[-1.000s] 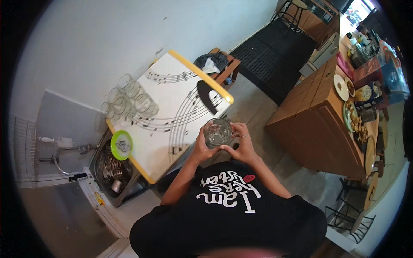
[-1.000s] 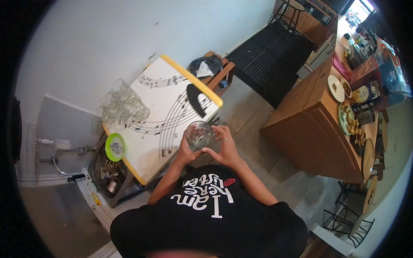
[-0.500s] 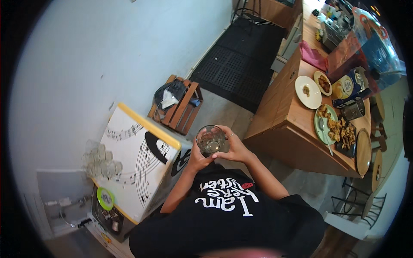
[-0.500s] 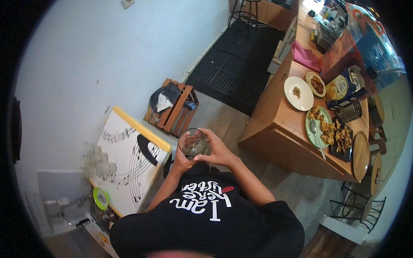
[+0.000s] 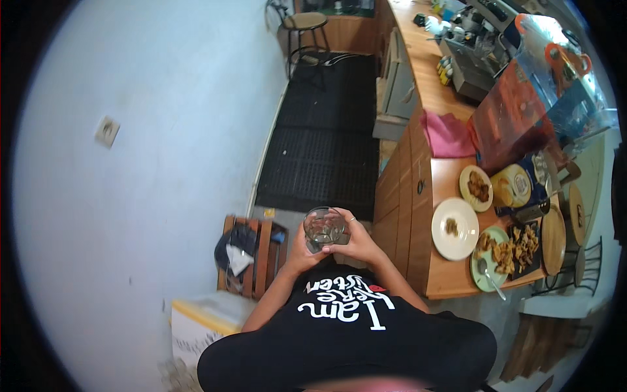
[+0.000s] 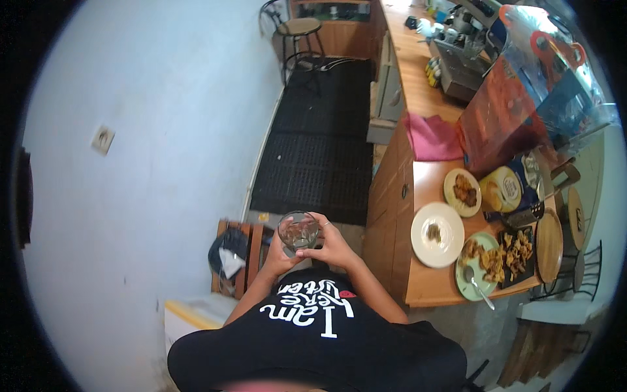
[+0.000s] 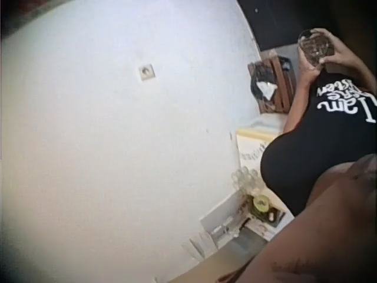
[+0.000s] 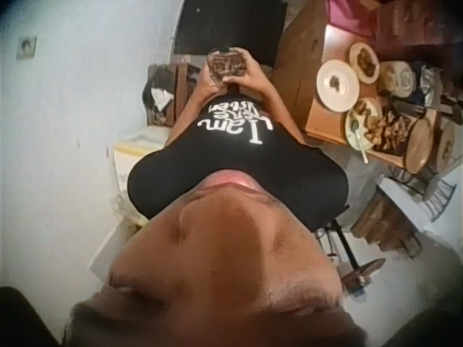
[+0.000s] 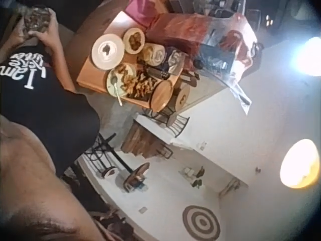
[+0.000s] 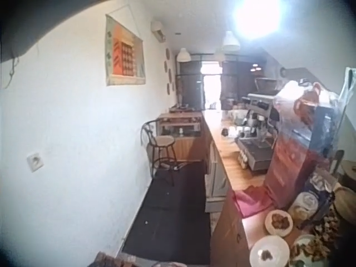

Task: Preparing a blue drink in a cocktail shaker and pouring it into a glass.

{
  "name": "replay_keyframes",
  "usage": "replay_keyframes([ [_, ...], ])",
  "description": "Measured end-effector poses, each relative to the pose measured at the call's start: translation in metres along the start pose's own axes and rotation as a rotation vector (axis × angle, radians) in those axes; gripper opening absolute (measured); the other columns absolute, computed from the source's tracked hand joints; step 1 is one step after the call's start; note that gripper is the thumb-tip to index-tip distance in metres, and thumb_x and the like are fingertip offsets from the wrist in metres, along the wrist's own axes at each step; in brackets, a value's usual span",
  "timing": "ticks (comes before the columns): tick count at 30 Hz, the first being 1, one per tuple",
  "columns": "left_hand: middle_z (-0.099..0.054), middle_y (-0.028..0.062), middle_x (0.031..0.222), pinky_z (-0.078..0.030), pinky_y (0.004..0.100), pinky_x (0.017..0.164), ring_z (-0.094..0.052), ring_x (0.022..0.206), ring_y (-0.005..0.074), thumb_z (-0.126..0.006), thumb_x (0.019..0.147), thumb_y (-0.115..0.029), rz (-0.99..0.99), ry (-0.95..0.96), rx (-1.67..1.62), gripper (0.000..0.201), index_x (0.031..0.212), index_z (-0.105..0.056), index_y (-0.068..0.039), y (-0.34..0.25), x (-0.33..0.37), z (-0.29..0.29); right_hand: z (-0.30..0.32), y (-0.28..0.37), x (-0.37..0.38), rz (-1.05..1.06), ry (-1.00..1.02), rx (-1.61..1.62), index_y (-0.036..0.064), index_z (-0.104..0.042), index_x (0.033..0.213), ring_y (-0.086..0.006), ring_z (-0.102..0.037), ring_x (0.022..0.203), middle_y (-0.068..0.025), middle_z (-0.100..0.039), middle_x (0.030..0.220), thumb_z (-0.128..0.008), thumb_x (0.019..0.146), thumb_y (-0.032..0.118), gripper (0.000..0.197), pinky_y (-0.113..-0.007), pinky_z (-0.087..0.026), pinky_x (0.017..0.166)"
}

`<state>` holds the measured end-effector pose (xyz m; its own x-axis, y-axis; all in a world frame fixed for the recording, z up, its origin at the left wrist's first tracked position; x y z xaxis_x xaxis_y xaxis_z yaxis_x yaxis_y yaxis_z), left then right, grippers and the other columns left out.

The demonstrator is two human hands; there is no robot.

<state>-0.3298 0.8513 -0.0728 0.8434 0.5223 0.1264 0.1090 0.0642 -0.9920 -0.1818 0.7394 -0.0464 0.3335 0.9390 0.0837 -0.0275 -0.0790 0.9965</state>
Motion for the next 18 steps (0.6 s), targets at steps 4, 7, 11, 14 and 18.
replay_keyframes([
  [4, -0.054, 0.0161, 0.137, -0.045, 0.0406, 0.109, -0.056, 0.129, 0.0263, -0.091, 0.073, -0.031, -0.047, 0.142, 0.124, 0.102, 0.151, -0.031, -0.004, -0.012, 0.130, 0.030, 0.048, 0.023, 0.087, 0.003, -0.148, -0.101, 0.0035, -0.034, 0.150, -0.0248, -0.052, 0.131, -0.0147, -0.053, 0.138, -0.091, 0.072, 0.017, 0.097, -0.041, -0.045, 0.109],
  [7, -0.056, 0.0166, 0.135, -0.045, 0.0398, 0.109, -0.057, 0.128, 0.0262, -0.092, 0.073, -0.030, -0.064, 0.206, 0.129, 0.099, 0.150, -0.034, -0.004, -0.014, 0.217, 0.036, 0.082, 0.016, 0.144, 0.045, -0.278, -0.092, 0.0043, -0.036, 0.150, -0.0254, -0.053, 0.131, -0.0145, -0.053, 0.140, -0.092, 0.072, 0.022, 0.098, -0.042, -0.047, 0.106],
  [11, -0.056, 0.0174, 0.134, -0.046, 0.0393, 0.108, -0.057, 0.127, 0.0266, -0.090, 0.073, -0.026, -0.142, 0.267, 0.129, 0.095, 0.148, -0.036, -0.004, 0.007, 0.319, 0.042, 0.133, -0.006, 0.219, 0.106, -0.356, -0.078, 0.0046, -0.038, 0.150, -0.0259, -0.052, 0.132, -0.0148, -0.053, 0.141, -0.092, 0.072, 0.028, 0.098, -0.043, -0.047, 0.105],
  [14, -0.057, 0.0168, 0.134, -0.046, 0.0395, 0.108, -0.058, 0.126, 0.0272, -0.089, 0.074, -0.023, -0.135, 0.309, 0.104, 0.093, 0.148, -0.036, -0.004, 0.019, 0.395, 0.047, 0.174, -0.018, 0.280, 0.103, -0.368, -0.068, 0.0039, -0.038, 0.149, -0.0256, -0.053, 0.131, -0.0153, -0.054, 0.140, -0.092, 0.072, 0.027, 0.097, -0.042, -0.047, 0.106],
  [18, -0.055, 0.0146, 0.137, -0.045, 0.0390, 0.109, -0.055, 0.129, 0.0250, -0.090, 0.074, -0.021, -0.143, 0.332, 0.071, 0.099, 0.152, -0.031, -0.005, 0.047, 0.492, 0.061, 0.237, -0.022, 0.372, 0.055, -0.292, -0.016, 0.0028, -0.035, 0.150, -0.0256, -0.051, 0.134, -0.0149, -0.052, 0.141, -0.091, 0.072, 0.019, 0.097, -0.041, -0.038, 0.115],
])
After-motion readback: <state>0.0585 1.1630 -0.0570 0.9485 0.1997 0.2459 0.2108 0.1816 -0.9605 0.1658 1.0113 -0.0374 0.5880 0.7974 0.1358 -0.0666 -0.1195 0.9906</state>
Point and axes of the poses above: each hand's wrist, its own x-axis towards the middle knuckle, its own z-axis out of the back of the hand, y = z × x, the point moved 2 cm from there along x, towards the middle knuckle
